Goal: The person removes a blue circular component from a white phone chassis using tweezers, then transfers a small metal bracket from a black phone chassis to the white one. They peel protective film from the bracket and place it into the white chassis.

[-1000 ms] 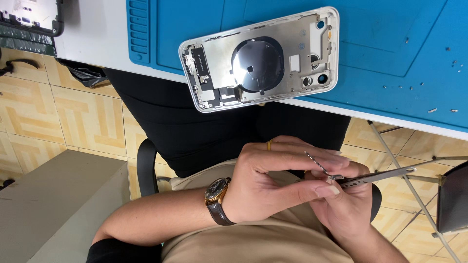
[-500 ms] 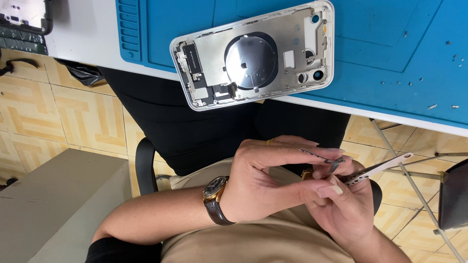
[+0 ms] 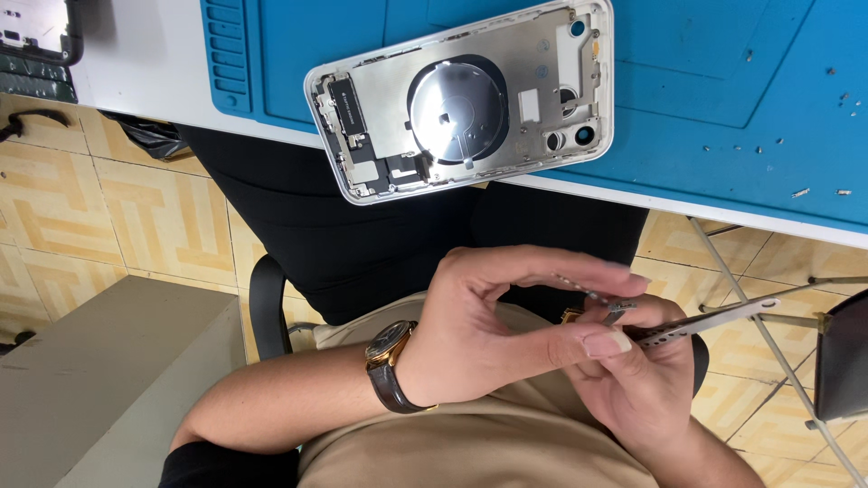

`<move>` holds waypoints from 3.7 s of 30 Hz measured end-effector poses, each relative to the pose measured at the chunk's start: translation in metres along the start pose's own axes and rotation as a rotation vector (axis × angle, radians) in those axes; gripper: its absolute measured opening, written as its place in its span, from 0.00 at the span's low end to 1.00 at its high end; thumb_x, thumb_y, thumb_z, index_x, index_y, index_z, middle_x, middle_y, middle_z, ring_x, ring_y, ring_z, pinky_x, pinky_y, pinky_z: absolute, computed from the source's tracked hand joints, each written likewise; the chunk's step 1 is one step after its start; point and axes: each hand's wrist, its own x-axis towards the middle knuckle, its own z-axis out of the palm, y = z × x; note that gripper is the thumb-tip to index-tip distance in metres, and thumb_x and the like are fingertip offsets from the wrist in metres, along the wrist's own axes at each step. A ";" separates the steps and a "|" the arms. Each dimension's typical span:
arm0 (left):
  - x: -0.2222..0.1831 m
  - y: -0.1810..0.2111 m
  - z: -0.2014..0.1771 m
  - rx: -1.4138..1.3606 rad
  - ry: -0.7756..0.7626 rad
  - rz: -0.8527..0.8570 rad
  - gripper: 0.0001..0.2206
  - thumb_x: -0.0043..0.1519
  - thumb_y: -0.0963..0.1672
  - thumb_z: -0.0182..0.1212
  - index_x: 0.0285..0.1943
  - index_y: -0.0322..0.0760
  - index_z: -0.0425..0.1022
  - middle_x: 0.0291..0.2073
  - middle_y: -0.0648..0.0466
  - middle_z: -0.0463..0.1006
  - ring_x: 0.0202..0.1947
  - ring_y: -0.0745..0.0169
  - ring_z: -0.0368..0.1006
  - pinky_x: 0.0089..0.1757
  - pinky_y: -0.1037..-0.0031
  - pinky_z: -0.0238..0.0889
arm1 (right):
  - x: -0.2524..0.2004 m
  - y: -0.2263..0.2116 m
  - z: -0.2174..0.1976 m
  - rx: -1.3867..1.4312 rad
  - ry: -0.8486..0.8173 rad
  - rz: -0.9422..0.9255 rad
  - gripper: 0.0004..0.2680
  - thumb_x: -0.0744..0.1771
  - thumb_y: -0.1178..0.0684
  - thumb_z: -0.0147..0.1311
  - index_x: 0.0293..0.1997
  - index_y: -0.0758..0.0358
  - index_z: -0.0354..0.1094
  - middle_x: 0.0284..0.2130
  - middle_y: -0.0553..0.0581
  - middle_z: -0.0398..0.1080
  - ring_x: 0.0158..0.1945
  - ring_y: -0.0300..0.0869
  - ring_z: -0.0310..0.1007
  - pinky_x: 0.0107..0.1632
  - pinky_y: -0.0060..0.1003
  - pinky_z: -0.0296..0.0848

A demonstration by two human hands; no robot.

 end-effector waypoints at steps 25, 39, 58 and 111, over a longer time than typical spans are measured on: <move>0.006 0.022 -0.021 0.795 -0.122 0.784 0.04 0.71 0.41 0.68 0.48 0.39 0.88 0.50 0.53 0.88 0.49 0.57 0.91 0.57 0.63 0.75 | 0.000 -0.077 0.022 -1.241 -0.043 -0.545 0.11 0.63 0.49 0.60 0.41 0.67 0.70 0.35 0.65 0.71 0.33 0.42 0.73 0.36 0.32 0.72; 0.003 0.027 -0.006 1.001 -0.125 0.866 0.06 0.73 0.41 0.65 0.44 0.39 0.86 0.52 0.52 0.87 0.51 0.51 0.92 0.58 0.62 0.75 | -0.015 -0.143 0.073 -1.570 -0.238 -0.337 0.12 0.64 0.57 0.66 0.50 0.52 0.70 0.44 0.52 0.80 0.42 0.34 0.87 0.46 0.26 0.83; -0.001 0.028 0.007 0.894 -0.148 0.678 0.05 0.73 0.37 0.63 0.44 0.30 0.82 0.52 0.50 0.84 0.59 0.46 0.85 0.61 0.53 0.75 | 0.007 -0.152 0.072 -1.667 -0.464 -0.269 0.14 0.64 0.50 0.60 0.55 0.50 0.73 0.45 0.49 0.83 0.42 0.34 0.88 0.44 0.29 0.81; 0.003 0.024 0.013 0.836 -0.182 0.633 0.02 0.74 0.38 0.60 0.48 0.30 0.76 0.45 0.52 0.80 0.61 0.50 0.83 0.63 0.56 0.71 | 0.005 -0.149 0.045 -1.701 -0.416 -0.163 0.28 0.62 0.53 0.68 0.69 0.55 0.61 0.36 0.40 0.84 0.22 0.28 0.80 0.25 0.25 0.77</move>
